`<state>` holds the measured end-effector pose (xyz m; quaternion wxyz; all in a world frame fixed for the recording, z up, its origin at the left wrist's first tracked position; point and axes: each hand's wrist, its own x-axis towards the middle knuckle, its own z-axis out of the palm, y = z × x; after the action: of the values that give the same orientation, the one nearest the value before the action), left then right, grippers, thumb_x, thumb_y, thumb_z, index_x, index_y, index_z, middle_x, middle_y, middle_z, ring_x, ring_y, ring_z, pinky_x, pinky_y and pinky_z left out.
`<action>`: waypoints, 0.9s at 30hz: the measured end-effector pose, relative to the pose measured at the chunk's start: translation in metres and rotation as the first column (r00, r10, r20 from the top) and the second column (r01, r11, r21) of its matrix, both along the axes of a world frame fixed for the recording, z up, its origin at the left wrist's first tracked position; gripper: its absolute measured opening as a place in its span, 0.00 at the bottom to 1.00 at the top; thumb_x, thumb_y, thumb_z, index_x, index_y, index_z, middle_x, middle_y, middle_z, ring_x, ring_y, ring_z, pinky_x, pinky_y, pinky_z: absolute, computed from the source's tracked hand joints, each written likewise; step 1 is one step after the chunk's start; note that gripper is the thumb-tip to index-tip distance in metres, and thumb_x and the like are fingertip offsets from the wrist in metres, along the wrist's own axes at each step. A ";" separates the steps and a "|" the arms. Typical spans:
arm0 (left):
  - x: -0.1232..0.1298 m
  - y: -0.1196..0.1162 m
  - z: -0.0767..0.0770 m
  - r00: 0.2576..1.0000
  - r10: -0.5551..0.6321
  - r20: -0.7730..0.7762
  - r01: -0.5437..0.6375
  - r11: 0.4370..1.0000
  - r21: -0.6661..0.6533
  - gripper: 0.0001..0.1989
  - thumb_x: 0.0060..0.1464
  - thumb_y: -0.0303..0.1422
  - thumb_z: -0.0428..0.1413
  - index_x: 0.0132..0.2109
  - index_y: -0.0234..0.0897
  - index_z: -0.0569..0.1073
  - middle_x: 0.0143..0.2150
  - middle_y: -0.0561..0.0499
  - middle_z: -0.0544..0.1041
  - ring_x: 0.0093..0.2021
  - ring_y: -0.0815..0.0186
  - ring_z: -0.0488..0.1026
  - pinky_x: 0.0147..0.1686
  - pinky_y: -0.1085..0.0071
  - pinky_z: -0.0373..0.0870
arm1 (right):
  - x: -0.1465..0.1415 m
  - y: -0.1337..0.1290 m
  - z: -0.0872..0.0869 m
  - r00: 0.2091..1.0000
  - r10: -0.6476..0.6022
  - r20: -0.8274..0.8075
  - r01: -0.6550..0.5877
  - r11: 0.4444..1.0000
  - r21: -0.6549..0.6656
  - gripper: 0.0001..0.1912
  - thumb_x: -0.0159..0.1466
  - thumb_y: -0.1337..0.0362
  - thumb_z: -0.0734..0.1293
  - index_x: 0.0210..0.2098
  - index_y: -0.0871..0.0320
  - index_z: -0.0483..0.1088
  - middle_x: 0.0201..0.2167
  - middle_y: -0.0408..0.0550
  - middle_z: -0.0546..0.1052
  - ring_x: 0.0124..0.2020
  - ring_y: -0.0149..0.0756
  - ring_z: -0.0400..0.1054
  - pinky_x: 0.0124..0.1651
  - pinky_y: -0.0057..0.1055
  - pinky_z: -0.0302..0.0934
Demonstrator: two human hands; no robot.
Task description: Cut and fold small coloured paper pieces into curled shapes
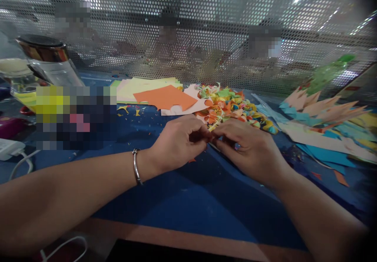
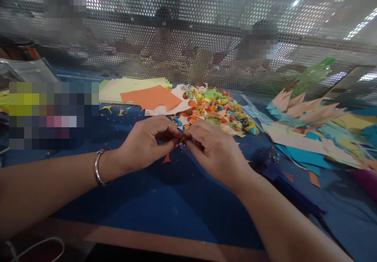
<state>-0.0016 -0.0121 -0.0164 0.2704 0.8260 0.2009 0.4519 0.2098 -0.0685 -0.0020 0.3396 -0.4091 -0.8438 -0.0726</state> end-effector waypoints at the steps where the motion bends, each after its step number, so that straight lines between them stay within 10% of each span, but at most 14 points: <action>1: 0.000 0.000 -0.001 1.000 0.005 -0.011 -0.005 1.000 0.013 0.07 0.55 0.21 0.60 0.37 0.36 0.79 0.35 0.51 0.80 0.36 0.69 0.77 0.36 0.73 0.75 | 0.000 0.000 0.000 1.000 0.003 0.003 -0.003 1.000 0.004 0.07 0.71 0.70 0.67 0.38 0.55 0.75 0.37 0.50 0.83 0.38 0.42 0.79 0.41 0.37 0.70; 27: 0.002 0.007 -0.002 0.997 0.003 -0.080 -0.006 0.999 -0.039 0.06 0.54 0.23 0.60 0.33 0.39 0.76 0.32 0.53 0.78 0.34 0.69 0.75 0.34 0.71 0.73 | -0.001 0.000 0.000 1.000 0.011 -0.003 -0.011 0.997 -0.080 0.08 0.70 0.70 0.66 0.36 0.54 0.75 0.33 0.49 0.82 0.34 0.39 0.77 0.38 0.35 0.71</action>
<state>0.0002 -0.0052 -0.0185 0.2771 0.8375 0.2224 0.4151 0.2087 -0.0682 -0.0017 0.3244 -0.4180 -0.8478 -0.0364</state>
